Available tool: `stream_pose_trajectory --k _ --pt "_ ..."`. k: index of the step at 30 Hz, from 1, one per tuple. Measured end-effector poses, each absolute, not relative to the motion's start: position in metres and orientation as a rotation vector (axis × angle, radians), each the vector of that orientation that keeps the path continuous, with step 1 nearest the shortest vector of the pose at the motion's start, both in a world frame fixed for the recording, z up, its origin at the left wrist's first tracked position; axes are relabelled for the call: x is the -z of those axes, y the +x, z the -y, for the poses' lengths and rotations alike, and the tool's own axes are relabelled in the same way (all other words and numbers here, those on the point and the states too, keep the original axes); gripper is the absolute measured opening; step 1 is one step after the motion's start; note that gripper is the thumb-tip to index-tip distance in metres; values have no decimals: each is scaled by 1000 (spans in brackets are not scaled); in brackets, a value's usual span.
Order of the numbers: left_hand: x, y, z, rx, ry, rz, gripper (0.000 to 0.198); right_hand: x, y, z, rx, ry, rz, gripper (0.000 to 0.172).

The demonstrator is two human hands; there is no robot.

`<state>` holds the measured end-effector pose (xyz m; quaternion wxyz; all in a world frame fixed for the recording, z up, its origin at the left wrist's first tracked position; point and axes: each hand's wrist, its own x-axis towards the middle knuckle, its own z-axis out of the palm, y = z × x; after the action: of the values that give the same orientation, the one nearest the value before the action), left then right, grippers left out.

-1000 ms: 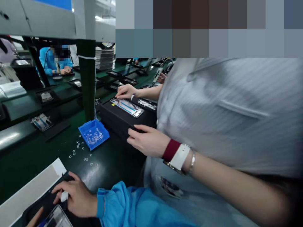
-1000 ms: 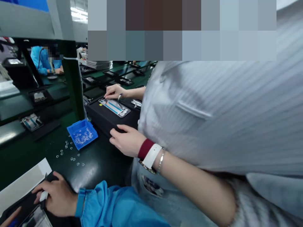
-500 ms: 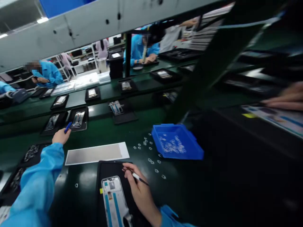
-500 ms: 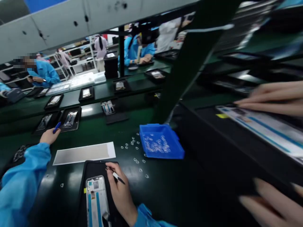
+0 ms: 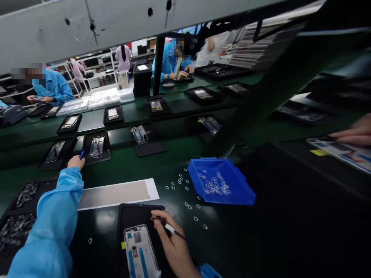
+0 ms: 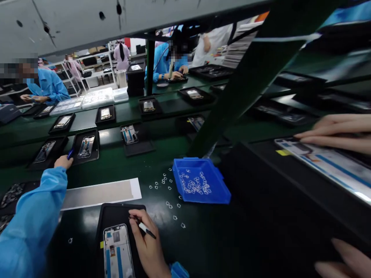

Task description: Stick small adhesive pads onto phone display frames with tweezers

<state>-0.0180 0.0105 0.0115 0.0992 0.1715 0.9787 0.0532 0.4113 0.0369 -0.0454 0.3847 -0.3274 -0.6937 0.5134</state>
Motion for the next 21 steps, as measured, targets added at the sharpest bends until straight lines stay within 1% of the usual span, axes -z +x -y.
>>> stream_pose_trajectory --k 3,8,11,13,15,17,19,21 --pt "-11 -2 -17 -202 608 -2841 37 46 409 -38 -1367 -864 1685 25" --pt "-15 37 -51 -262 810 -2733 35 38 412 -47 -1444 -880 1513 33" --pt "-30 56 -62 -251 939 -2696 38 33 427 -62 -1474 -975 1412 34" --pt "-44 72 -56 -240 1006 -2719 42 32 435 -75 -1484 -1033 1391 36" --pt "-55 97 -41 -224 1137 -2704 42 33 434 -89 -1509 -1061 1403 40" --pt "-56 134 -23 -165 1427 -2551 35 34 423 -102 -1548 -1064 1442 43" --pt "-46 174 -8 -52 1779 -2289 29 35 405 -111 -1577 -1055 1496 43" --pt "-31 208 0 86 1975 -2138 36 36 388 -115 -1572 -1058 1545 39"
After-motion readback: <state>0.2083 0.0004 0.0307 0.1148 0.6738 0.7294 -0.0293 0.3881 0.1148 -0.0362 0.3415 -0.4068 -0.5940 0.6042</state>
